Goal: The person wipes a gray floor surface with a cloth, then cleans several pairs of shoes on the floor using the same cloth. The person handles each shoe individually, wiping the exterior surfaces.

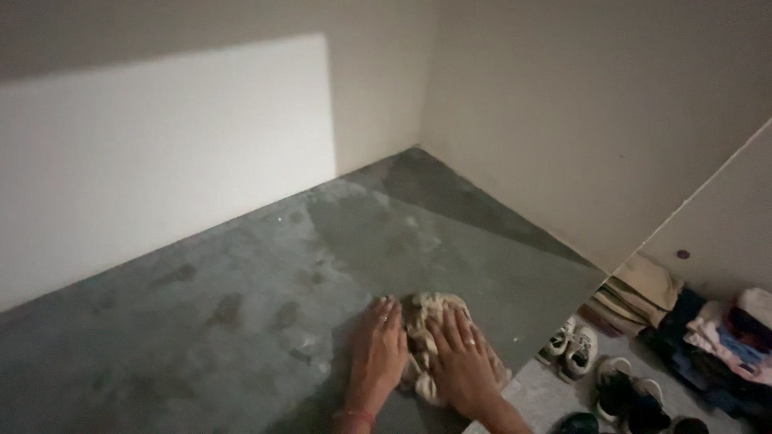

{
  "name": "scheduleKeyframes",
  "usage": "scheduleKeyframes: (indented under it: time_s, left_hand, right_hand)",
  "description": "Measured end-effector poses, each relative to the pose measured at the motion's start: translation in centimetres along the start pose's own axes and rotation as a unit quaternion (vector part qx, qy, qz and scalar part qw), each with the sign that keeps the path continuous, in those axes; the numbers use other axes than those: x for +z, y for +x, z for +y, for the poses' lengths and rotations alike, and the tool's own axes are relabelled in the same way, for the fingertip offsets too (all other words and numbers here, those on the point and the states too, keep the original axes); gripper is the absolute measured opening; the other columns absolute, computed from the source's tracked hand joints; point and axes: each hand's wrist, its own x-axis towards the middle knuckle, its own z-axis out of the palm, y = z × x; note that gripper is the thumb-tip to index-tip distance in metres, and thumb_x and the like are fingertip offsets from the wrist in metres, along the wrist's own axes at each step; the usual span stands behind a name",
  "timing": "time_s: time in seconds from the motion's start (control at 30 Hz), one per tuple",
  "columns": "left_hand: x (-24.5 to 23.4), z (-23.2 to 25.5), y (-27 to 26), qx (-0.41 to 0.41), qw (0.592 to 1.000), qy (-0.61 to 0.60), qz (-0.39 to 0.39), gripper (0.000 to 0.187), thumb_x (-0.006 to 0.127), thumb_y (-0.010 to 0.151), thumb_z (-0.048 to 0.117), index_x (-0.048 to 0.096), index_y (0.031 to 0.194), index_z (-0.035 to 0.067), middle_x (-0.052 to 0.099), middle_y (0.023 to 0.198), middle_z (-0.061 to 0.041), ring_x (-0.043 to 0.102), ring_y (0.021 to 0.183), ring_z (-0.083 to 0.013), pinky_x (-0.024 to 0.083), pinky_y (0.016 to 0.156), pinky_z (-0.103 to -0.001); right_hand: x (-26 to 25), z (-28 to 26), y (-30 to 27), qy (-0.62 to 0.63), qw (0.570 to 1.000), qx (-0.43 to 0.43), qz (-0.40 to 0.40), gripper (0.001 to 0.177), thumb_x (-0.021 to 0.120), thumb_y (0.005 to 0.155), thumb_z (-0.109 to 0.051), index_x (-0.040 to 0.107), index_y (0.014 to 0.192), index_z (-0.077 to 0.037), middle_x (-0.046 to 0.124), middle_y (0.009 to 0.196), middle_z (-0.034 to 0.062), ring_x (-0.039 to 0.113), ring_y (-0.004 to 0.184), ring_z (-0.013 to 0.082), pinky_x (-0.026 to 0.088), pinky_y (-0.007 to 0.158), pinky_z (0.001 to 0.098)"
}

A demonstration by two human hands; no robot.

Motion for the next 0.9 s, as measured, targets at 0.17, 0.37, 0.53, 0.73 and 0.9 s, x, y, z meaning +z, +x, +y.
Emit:
scheduleKeyframes:
  time_s: [0.17,0.37,0.53,0.73,0.9]
  left_hand:
    - [0.6,0.9,-0.6,0.008,0.998,-0.069,-0.012,0.047,0.052,0.099,0.015,0.05,0.142,-0.004,0.045,0.153,-0.02,0.038,0.145,-0.0362,0.034,0.116,-0.043]
    - [0.7,0.4,0.5,-0.005,0.997,-0.07,-0.01,0.046,0.052,0.098,0.013,0.052,0.14,-0.003,0.047,0.153,-0.018,0.039,0.146,-0.0339,0.034,0.119,-0.041]
    - [1.0,0.3,-0.1,0.025,0.998,-0.054,0.017,0.047,0.053,0.095,0.01,0.054,0.139,-0.003,0.048,0.152,-0.019,0.04,0.144,-0.0354,0.034,0.117,-0.043]
    - [0.8,0.5,-0.9,0.055,0.998,-0.014,0.036,0.047,0.057,0.091,0.01,0.056,0.135,-0.004,0.05,0.15,-0.019,0.041,0.142,-0.0355,0.035,0.116,-0.044]
    - [1.0,0.4,-0.5,0.041,0.998,-0.027,0.026,0.045,0.056,0.094,0.01,0.057,0.136,-0.005,0.052,0.149,-0.019,0.043,0.142,-0.0352,0.037,0.117,-0.043]
  right_hand:
    - [-0.5,1.0,-0.4,0.011,0.999,0.006,-0.036,0.067,0.042,0.102,-0.044,0.025,0.158,-0.013,0.013,0.167,0.0177,0.006,0.155,0.0378,0.011,0.123,0.0515]
    - [-0.4,2.6,7.3,0.049,0.998,0.025,-0.01,0.064,0.035,0.105,-0.046,0.025,0.159,-0.013,0.012,0.167,0.0182,0.005,0.155,0.0385,0.009,0.121,0.0551]
    - [0.1,2.0,3.4,-0.014,1.0,0.004,0.015,0.063,0.039,0.103,-0.045,0.03,0.157,-0.013,0.013,0.166,0.0205,0.006,0.154,0.0419,0.012,0.12,0.0551]
    - [-1.8,2.4,-2.8,0.03,0.999,0.015,-0.02,0.065,0.042,0.101,-0.048,0.03,0.157,-0.018,0.014,0.166,0.016,0.006,0.154,0.0363,0.012,0.122,0.0525]
    - [-2.0,5.3,1.7,-0.046,0.995,0.009,-0.083,0.062,0.032,0.104,-0.048,0.026,0.159,-0.019,0.009,0.17,0.0143,0.001,0.158,0.0356,0.012,0.122,0.0516]
